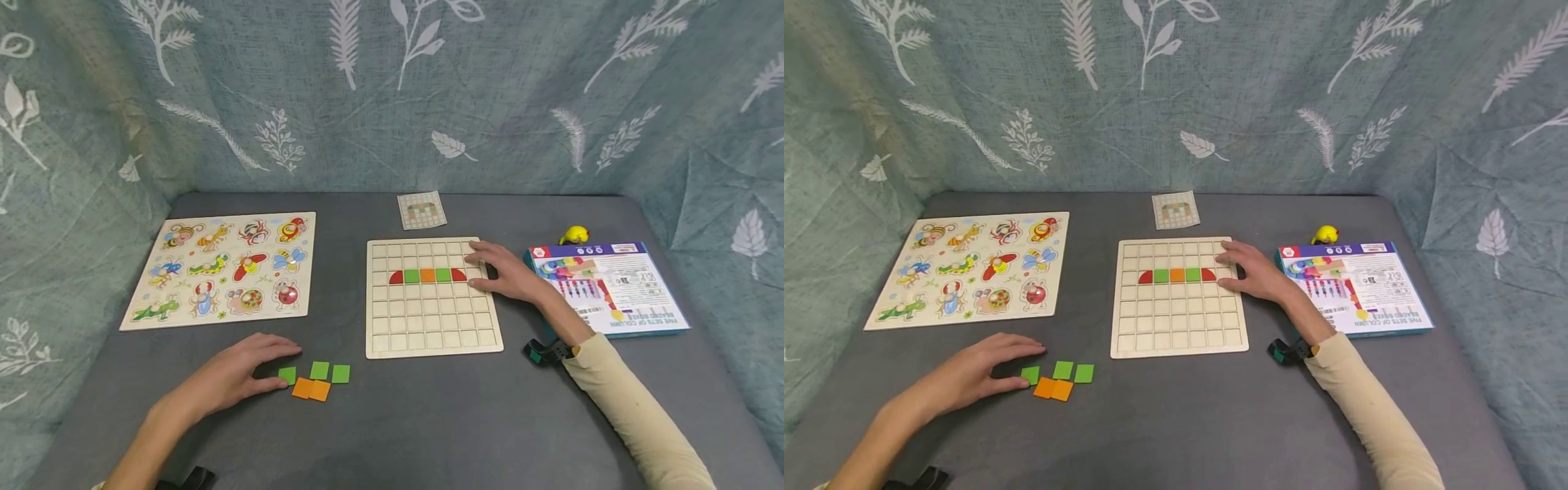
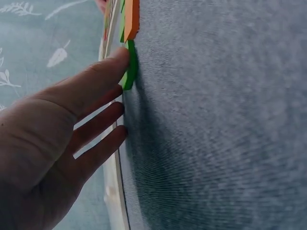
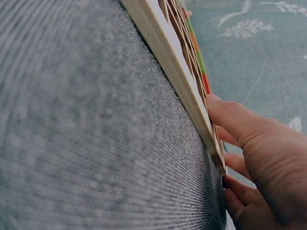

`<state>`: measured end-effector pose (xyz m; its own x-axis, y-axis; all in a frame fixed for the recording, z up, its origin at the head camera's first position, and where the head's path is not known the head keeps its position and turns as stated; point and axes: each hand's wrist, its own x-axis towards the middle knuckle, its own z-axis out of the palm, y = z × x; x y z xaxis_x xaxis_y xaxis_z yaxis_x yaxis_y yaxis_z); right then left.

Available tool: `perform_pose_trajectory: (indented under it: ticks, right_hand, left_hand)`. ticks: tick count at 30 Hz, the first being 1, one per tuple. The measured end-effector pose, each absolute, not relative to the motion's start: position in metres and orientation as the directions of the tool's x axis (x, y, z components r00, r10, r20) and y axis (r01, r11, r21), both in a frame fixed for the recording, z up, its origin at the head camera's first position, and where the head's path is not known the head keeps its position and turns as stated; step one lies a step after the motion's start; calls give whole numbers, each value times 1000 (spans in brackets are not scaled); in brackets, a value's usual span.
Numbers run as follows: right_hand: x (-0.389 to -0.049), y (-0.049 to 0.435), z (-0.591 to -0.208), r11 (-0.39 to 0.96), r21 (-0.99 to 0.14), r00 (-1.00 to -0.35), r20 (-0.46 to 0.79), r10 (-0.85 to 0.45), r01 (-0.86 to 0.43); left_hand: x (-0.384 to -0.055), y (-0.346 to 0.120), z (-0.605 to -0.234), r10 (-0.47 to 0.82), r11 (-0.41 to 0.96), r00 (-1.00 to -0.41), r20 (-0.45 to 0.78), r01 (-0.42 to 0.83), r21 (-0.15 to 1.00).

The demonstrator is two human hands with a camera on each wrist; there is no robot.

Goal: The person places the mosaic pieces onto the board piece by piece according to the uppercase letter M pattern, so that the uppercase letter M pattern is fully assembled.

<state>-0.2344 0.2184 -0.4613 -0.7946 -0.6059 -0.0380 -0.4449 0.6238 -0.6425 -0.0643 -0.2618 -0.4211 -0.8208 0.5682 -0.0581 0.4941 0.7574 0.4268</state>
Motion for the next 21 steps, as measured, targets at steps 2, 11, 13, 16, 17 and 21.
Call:
perform_pose_trajectory:
  ticks: [2,11,13,16,17,21]
  right_hand:
    - [-234,218,-462,624,-642,-794,-39,-607,-445]
    - [-230,219,-462,630,-634,-794,-41,-606,-448]
    - [-231,219,-462,627,-634,-792,-37,-609,-453]
    - [-233,219,-461,621,-638,-793,-27,-608,-455]
    - [-234,219,-461,621,-638,-793,-25,-608,-456]
    - [-236,219,-461,624,-640,-794,-36,-607,-448]
  left_hand:
    - [-64,-262,-421,584,744,-811,-42,514,427]
    - [-64,-252,-415,627,738,-778,-25,584,336]
    - [-62,-249,-411,611,763,-789,-62,567,310]
    - [-61,-244,-406,590,790,-802,-95,549,272]
    - [-61,-242,-404,585,796,-805,-100,545,262]
    - [-60,-234,-400,548,832,-828,-121,524,185]
